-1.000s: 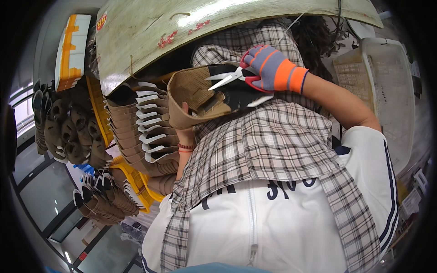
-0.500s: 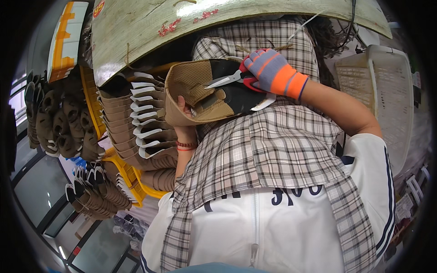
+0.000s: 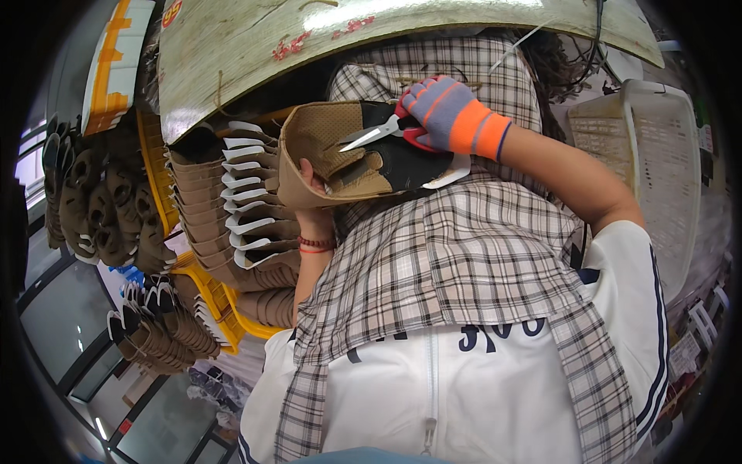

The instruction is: The person repeatedly picks up brown shoe uppers from a yellow bin and uses red-handled scissors to trim the inner lining or excess material. After trimming each unit, the person places it on the workbench and retrieves another from the bin.

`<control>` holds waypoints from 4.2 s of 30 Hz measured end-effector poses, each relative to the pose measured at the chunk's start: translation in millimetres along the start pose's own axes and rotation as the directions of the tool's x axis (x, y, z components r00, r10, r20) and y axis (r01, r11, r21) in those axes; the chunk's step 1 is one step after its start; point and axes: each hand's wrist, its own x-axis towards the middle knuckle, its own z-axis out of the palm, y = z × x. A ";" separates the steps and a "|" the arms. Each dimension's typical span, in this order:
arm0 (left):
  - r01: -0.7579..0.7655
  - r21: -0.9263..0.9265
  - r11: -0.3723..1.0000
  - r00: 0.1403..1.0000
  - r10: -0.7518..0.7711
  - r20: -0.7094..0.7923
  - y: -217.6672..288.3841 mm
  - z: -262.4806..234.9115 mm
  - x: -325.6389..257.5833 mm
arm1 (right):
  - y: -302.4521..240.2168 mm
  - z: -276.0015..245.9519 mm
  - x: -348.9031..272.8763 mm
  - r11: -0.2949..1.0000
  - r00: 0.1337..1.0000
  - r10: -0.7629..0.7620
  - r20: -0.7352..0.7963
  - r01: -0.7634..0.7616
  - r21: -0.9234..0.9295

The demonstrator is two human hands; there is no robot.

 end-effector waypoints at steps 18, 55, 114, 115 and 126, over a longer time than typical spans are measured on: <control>-0.038 -0.296 0.954 0.982 0.090 0.165 -6.5 3.8 9.5 | -8.7 -15.1 20.8 0.988 0.995 -0.099 -0.018 0.096 -0.120; 0.585 0.217 0.782 0.694 -0.621 0.365 35.3 -66.3 -6.8 | -40.6 -38.0 -25.7 0.999 0.814 0.040 0.579 -0.053 0.006; 0.691 -0.067 0.720 0.708 -0.654 0.267 13.0 -63.5 -15.8 | -62.1 -54.8 31.6 0.975 0.587 0.089 0.805 -0.215 0.048; 0.687 -0.060 0.724 0.711 -0.653 0.261 13.6 -64.1 -15.9 | -60.7 -53.1 32.1 0.972 0.581 0.080 0.810 -0.225 0.066; 0.673 0.041 0.739 0.698 -0.652 0.298 37.5 -37.5 -21.1 | -32.9 -36.7 22.8 0.905 0.458 0.038 0.888 -0.392 0.164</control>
